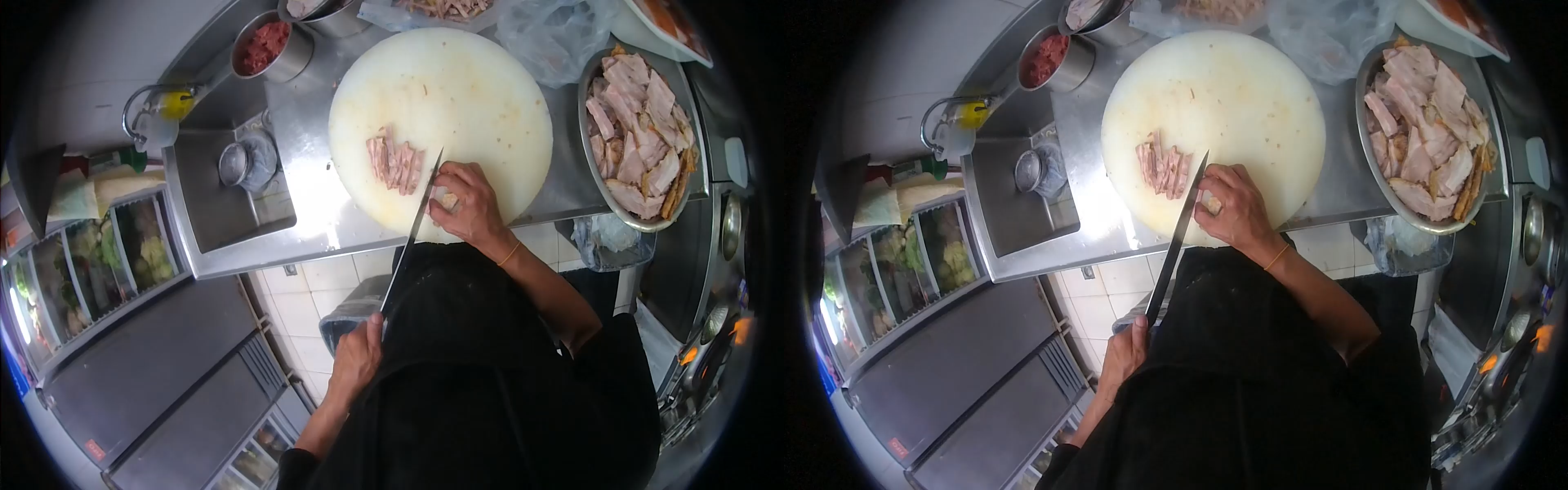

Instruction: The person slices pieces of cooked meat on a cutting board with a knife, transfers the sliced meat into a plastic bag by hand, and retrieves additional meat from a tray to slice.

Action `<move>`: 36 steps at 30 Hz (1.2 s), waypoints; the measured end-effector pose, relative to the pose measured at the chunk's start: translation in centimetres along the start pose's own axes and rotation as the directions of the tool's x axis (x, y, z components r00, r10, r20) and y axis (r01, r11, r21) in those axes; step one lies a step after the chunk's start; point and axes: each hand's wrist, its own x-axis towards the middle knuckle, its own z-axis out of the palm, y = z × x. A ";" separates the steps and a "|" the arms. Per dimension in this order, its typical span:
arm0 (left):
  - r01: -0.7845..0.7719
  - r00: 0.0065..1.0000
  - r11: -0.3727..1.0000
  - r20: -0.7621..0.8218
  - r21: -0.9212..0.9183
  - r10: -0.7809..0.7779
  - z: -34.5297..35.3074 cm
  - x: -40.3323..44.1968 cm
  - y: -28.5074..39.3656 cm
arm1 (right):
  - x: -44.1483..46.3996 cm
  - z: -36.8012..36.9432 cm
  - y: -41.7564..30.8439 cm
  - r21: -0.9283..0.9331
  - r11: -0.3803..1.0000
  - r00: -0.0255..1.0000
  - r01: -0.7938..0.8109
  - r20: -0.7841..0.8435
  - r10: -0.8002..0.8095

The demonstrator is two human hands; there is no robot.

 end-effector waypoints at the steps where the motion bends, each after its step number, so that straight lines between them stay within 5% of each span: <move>1: 0.024 1.000 1.000 -0.001 0.004 -0.024 0.0 -0.7 0.1 | -0.1 0.0 -0.2 -0.008 1.000 1.000 0.010 -0.007 -0.010; 8: 0.044 0.998 0.992 -0.041 0.117 -0.040 1.4 -0.2 0.4 | 0.4 0.1 0.4 -0.020 0.999 1.000 0.029 -0.001 -0.029; 11: -0.095 0.993 0.974 -0.052 0.204 0.108 3.3 2.4 -1.2 | 0.4 0.6 0.6 -0.001 1.000 1.000 0.025 -0.002 -0.025; 17: -0.050 0.995 0.999 -0.091 -0.021 0.047 0.4 6.1 4.0 | 1.3 -0.4 -0.9 0.117 0.981 0.988 -0.152 -0.005 0.153; 21: 0.025 0.993 0.996 -0.112 -0.082 -0.034 -1.3 4.5 4.4 | 0.7 0.0 -0.1 0.042 0.994 0.990 -0.100 0.108 0.095; 25: 0.059 0.989 0.995 -0.133 -0.081 -0.069 -1.1 4.5 2.2 | 1.6 1.8 0.6 0.025 1.000 0.998 0.014 0.054 -0.016; 32: 0.064 0.997 0.997 -0.039 -0.051 -0.066 -0.3 3.3 1.7 | 1.7 -0.5 0.5 0.061 0.997 0.997 -0.042 -0.064 0.045; 36: 0.001 1.000 1.000 -0.029 0.001 -0.001 0.4 3.3 1.7 | 0.0 -4.1 0.4 0.034 0.998 0.995 -0.061 0.087 0.058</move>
